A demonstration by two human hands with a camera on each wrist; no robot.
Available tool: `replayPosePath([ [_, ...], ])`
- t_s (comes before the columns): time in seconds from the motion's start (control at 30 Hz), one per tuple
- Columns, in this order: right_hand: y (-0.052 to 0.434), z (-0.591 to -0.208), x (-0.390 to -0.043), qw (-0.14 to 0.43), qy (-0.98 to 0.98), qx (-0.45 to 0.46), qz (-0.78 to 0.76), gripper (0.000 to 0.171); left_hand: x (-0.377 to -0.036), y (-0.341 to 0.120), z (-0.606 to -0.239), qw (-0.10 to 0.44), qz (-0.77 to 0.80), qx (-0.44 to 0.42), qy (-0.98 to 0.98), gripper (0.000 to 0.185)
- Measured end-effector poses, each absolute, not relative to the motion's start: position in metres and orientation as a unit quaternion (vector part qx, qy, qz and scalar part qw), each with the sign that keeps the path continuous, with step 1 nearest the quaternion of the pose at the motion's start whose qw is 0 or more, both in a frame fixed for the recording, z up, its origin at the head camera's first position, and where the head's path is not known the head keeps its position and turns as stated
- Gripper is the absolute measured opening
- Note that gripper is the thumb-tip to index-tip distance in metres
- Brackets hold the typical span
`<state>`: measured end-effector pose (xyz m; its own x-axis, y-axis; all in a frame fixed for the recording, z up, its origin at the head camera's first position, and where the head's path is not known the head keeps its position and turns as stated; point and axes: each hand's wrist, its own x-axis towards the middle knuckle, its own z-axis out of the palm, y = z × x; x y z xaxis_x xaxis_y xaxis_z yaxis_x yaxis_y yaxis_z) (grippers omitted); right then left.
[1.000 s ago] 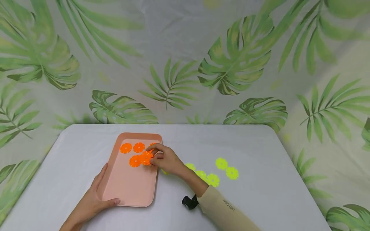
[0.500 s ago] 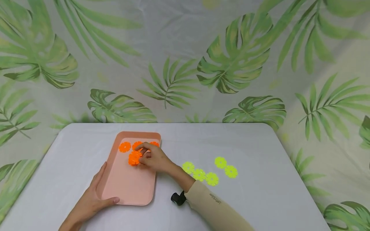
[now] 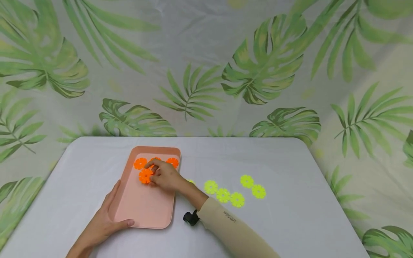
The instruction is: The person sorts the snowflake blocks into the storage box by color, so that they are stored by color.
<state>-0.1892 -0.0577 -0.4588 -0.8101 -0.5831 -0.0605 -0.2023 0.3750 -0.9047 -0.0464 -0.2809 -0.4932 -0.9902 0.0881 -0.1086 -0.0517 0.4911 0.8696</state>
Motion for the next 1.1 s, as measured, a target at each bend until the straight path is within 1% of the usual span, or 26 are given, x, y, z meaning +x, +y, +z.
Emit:
replayPosePath([
  [0.2,-0.07,-0.461,-0.189,0.211,0.792,-0.231,-0.524,0.033,-0.046,-0.281,-0.493,0.071,0.506,0.014,0.86,0.127],
  [0.43,-0.081,-0.466,-0.192,0.228,0.784,-0.221,-0.534,0.032,-0.047,-0.281,-0.494,0.053,0.505,0.029,0.861,0.126],
  [0.63,-0.086,-0.471,-0.193,0.241,0.773,-0.205,-0.55,0.031,-0.047,-0.281,-0.493,0.062,0.512,0.015,0.856,0.128],
  [1.1,-0.088,-0.474,-0.193,0.224,0.791,-0.201,-0.533,0.034,-0.044,-0.281,-0.493,0.052,0.503,0.015,0.863,0.126],
])
